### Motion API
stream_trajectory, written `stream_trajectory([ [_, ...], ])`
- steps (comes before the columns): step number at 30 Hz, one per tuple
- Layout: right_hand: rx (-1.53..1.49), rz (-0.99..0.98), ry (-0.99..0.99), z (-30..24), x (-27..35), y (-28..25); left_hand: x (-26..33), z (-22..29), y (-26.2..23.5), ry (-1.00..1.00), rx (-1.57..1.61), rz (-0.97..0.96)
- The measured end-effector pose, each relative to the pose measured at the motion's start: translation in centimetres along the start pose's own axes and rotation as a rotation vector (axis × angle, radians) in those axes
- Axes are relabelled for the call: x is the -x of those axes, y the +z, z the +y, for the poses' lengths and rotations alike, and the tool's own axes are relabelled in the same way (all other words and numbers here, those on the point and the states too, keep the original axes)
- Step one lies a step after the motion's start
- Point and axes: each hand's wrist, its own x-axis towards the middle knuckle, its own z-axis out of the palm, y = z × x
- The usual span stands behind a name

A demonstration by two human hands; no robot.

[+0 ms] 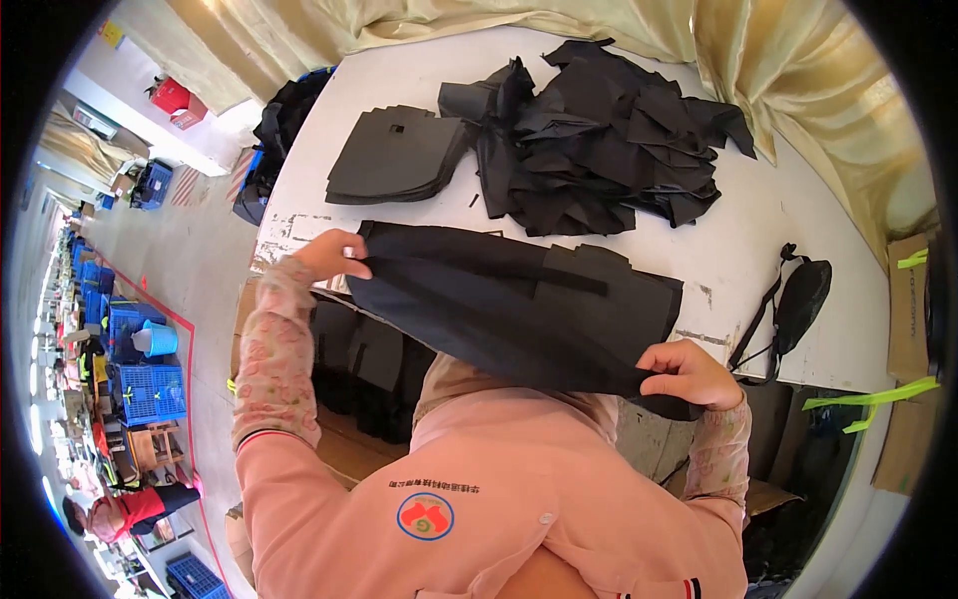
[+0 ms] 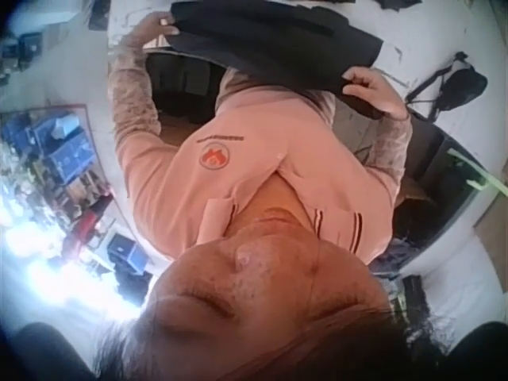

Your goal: The recorder is sorting and organizing black fabric pieces on a workstation in a garment factory.

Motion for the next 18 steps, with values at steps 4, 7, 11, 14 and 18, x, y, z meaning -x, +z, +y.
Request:
stream_trajectory([
  [4,0.018,0.115,-0.019,-0.2,-1.9,-1.2,1.0,2.5,-3.7,-0.193,0.068,-0.057],
  [7,0.319,0.278,-0.07,2.8,-5.3,-3.9,-0.9,2.0,-3.7,-0.196,0.043,0.035],
  [11,0.843,0.577,-0.18,6.3,-8.6,-5.9,-4.5,0.8,-0.3,-0.09,-0.129,0.186],
  [14,1.064,0.673,-0.164,6.6,-9.3,-5.5,-6.1,1.1,1.4,-0.117,-0.184,0.221],
  [18,1.111,0.79,-0.346,4.8,-9.5,-1.0,-6.6,1.1,2.1,-0.149,-0.206,0.235],
])
